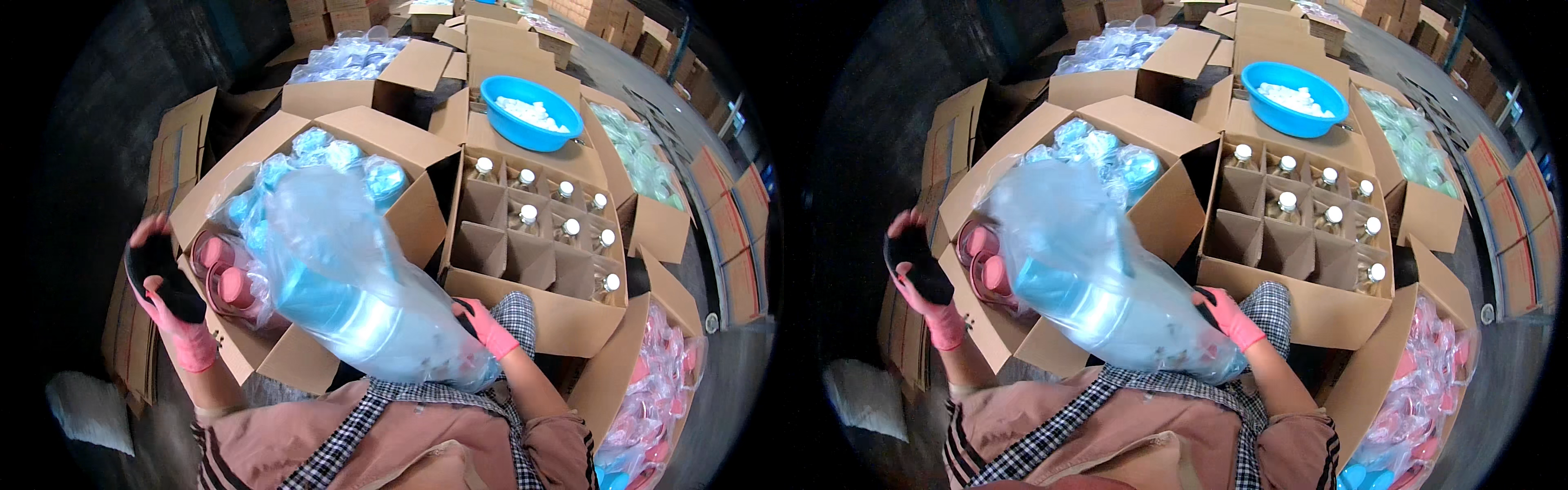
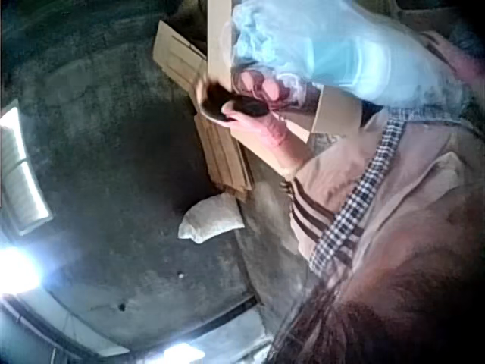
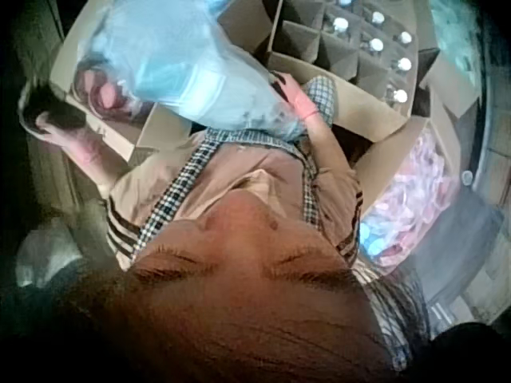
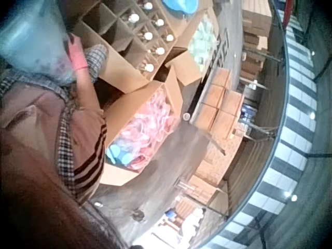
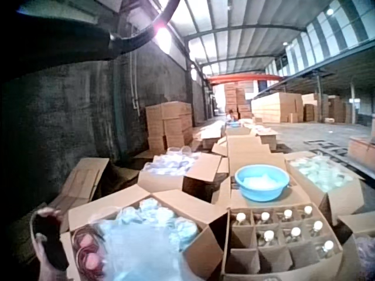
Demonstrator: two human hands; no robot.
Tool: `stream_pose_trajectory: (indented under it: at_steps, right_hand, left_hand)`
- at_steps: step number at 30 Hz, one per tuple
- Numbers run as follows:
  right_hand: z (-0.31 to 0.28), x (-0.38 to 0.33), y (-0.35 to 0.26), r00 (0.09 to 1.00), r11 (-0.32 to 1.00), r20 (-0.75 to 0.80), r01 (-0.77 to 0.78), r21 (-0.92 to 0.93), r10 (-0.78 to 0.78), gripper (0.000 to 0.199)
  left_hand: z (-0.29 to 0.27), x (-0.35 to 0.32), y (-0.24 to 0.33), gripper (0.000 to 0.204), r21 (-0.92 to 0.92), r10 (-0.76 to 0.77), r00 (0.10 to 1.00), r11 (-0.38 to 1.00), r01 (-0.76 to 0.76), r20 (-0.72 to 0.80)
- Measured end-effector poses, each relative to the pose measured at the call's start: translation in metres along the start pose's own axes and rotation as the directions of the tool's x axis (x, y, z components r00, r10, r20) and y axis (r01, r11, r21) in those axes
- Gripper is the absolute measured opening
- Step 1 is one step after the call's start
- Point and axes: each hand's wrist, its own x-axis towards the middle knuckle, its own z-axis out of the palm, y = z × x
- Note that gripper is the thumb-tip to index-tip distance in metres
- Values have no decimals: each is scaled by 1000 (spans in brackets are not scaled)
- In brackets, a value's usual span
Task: The person sits on the floor in a warehouse and packs plastic containers into clear plastic bags. They remove a blue container from a bag, insert a stainless steel inner pot, and secure the lid. They then place the assembled unit into a new plastic bag and set it aside. The process is repeated with a pink container.
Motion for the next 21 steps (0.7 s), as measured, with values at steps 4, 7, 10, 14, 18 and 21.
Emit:
stream_pose_trajectory:
  at_steps: [4, 7, 10, 14, 18, 21]
  right_hand:
    - [5, 3, 38, 995, 995, 26, -96, 32, 96, 33]
    - [10, 0, 42, 992, 997, -121, -24, -77, 15, 39]
    - [-1, 6, 53, 954, 939, -254, -66, 339, 159, 55]
    - [-2, 1, -80, 946, 820, -238, 313, 480, -222, 84]
    - [-12, -43, -17, 964, 992, -256, 102, 78, -78, 72]
    - [-8, -82, 27, 885, 923, -330, -225, 312, 328, 73]
  left_hand:
    - [-42, -144, -141, 70, -681, -533, 816, 514, 522, 223]
    - [34, -285, -168, 51, -747, -795, 522, 135, 651, 311]
    - [73, -248, -147, 50, -561, -599, 360, -184, 807, 715]
    - [91, -255, -128, 78, 106, -526, 338, 644, 757, 781]
    - [115, -279, -123, 95, -70, -239, 378, 759, 647, 894]
    - [121, -274, -102, 69, -45, -160, 121, 412, 910, 980]
